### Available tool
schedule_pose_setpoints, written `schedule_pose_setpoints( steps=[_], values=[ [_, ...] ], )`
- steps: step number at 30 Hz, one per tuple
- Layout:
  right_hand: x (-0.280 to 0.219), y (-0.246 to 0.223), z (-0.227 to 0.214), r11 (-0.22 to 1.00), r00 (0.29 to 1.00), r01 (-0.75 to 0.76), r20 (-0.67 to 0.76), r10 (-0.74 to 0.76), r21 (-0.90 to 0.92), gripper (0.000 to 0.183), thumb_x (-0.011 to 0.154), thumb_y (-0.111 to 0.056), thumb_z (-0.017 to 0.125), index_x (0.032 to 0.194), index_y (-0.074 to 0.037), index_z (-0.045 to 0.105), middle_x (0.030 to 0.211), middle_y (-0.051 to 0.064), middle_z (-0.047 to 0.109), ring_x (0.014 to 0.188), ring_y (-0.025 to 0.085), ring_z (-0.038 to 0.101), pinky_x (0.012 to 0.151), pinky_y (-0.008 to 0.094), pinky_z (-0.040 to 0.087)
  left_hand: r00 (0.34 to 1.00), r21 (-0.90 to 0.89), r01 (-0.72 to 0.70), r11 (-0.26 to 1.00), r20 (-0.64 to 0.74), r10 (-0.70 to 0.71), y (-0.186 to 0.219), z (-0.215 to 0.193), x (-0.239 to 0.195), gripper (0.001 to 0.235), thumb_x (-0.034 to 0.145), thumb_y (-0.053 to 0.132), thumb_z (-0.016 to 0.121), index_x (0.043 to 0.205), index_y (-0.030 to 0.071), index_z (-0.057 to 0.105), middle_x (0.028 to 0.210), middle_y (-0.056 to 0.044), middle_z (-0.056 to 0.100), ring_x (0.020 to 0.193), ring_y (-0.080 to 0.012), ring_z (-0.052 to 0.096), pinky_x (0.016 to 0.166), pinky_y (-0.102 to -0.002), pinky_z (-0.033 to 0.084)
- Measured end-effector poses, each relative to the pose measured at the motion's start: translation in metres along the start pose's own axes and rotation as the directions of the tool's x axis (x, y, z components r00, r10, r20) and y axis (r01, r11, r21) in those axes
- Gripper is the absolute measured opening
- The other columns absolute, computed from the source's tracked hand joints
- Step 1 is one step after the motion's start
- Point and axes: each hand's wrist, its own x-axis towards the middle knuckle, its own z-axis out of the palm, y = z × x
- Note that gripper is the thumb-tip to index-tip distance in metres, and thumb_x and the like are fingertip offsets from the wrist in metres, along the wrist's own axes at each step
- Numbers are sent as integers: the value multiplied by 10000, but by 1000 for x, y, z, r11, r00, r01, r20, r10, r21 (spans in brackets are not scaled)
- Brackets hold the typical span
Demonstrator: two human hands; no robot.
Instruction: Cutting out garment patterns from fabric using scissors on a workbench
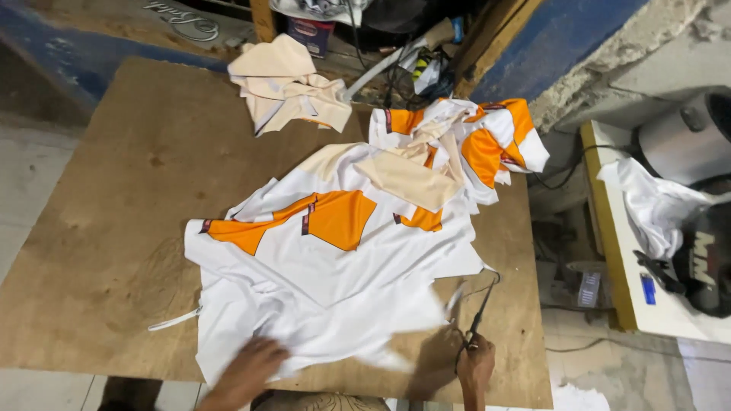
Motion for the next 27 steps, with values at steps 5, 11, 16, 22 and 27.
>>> schedule_pose_setpoints(
  steps=[5, 11, 16, 22, 27],
  values=[
    [2, -20, -3, 979, 989, 144, 6, -145, -147, 494, 904, -525, 661, 1091, -91, 807, 686, 198, 621, 625, 370, 646, 590, 462, 465, 36, 557, 828, 64, 61, -997, -153, 13, -175, 466, 981, 317, 371, 1313, 301, 699, 1408, 1, 725, 1280, -223, 685, 1098, -521, 377],
    [-1, -27, -12, 820, 808, 557, 312, -499, -132, 110, 847, -118, 560, 770, -131, 637, 542, 28, 649, 491, 199, 540, 536, 369, 428, 484, -22, 853, 522, 412, -772, 20, -154, 54, 774, 979, 632, 425, 1628, 433, 52, 1760, 61, -51, 1616, -253, 61, 1020, -476, 630],
    [-61, -74, -36, 854, 673, 512, 660, -334, -91, 252, 853, -313, 687, 1085, -281, 781, 683, -46, 756, 634, 50, 695, 610, 272, 541, 500, 79, 865, 496, -43, -865, -3, -60, 7, 906, 876, 676, 549, 1628, 331, 180, 1702, -107, 169, 1533, -357, 247, 988, -556, 511],
    [-90, -117, 7, 735, 95, 653, 943, -319, 183, 834, 838, -800, 567, 1401, -206, 409, 1332, 59, 585, 1176, 263, 633, 947, 417, 527, 589, 173, 807, 564, -286, -756, 23, -3, -58, 709, 862, 557, 636, 1472, 249, 452, 1312, -69, 603, 1107, -278, 657, 821, -472, 652],
    [-97, -179, 62, 701, -76, 582, 885, -459, 413, 391, 922, -519, 705, 1040, -174, 565, 982, 13, 623, 822, 145, 653, 745, 300, 579, 632, 72, 764, 641, -280, -722, 43, 12, -57, 676, 731, 56, 716, 1361, 246, 560, 1280, -46, 586, 1128, -295, 598, 894, -499, 567]
  ],
)
